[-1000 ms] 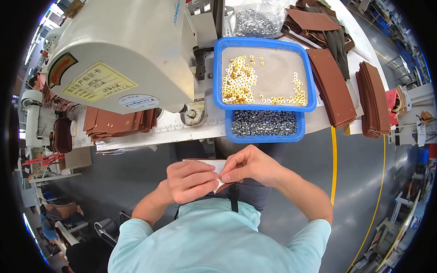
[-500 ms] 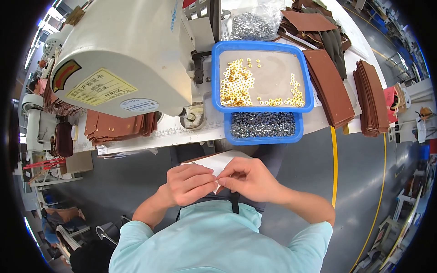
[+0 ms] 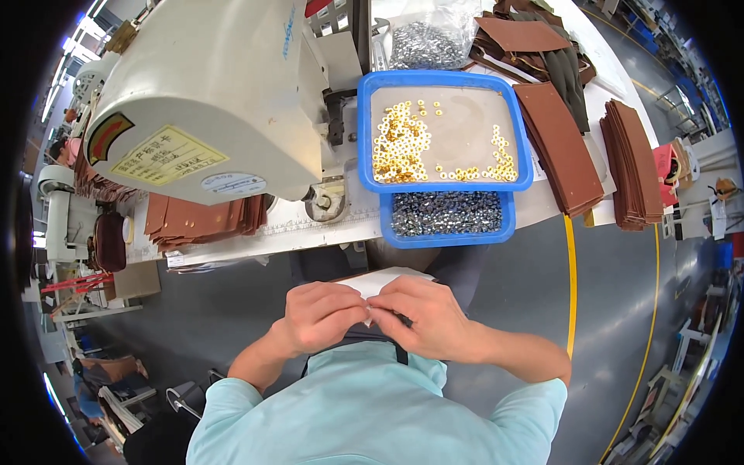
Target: Assembling leather pieces by manually inserting metal studs into pre-punched holes.
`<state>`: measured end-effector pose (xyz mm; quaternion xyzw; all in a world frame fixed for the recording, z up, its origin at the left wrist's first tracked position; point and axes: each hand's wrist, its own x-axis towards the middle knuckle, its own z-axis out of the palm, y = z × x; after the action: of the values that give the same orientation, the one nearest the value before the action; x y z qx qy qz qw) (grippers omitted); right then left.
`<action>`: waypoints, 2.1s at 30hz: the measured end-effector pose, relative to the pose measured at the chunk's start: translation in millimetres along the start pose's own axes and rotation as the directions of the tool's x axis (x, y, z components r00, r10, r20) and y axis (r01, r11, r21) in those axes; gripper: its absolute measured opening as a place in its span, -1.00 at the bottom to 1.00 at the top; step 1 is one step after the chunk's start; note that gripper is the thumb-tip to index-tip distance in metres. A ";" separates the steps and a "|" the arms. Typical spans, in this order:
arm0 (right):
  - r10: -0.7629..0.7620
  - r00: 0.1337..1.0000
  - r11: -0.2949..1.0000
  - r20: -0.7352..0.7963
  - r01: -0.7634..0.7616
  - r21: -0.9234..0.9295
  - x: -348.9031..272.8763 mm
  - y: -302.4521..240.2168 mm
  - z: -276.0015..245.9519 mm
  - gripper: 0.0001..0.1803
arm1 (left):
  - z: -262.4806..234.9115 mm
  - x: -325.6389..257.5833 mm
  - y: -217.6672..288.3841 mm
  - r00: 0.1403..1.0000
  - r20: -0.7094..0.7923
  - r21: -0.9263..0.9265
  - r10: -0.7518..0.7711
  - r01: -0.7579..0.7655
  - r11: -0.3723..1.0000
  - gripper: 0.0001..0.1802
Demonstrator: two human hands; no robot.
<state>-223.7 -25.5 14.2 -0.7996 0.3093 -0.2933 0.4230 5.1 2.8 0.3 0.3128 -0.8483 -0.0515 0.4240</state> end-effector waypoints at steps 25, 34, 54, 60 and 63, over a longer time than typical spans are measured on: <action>-0.242 0.950 0.969 -0.197 0.229 -0.088 4.6 30.0 19.9 -0.75 | -7.1 15.8 17.8 0.692 0.467 -0.162 -0.550 0.679 0.716 -0.56; 0.156 0.966 0.977 0.204 -0.122 -0.173 17.7 27.4 -54.5 -0.70 | -53.4 -11.6 10.8 0.633 0.106 -0.366 -0.767 0.742 0.562 -0.77; 0.386 0.915 0.831 -0.120 -0.401 -0.386 120.5 88.8 -113.5 -0.76 | 9.4 -6.5 13.4 0.595 0.422 -0.562 -0.685 0.764 0.317 -0.72; 0.358 0.933 0.795 -0.034 -0.324 -0.513 137.9 104.6 -115.6 -0.85 | 5.0 -8.9 13.3 0.575 0.409 -0.542 -0.709 0.778 0.319 -0.72; 0.323 0.945 0.699 -0.050 -0.274 -0.661 142.5 110.0 -111.5 -0.87 | 7.4 -11.1 10.2 0.550 0.407 -0.533 -0.730 0.791 0.299 -0.72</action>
<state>-241.6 -236.2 1.7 -0.8456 0.5032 -0.0645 0.1661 -0.5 16.0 -8.4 0.4992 -0.5349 -0.5579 0.3918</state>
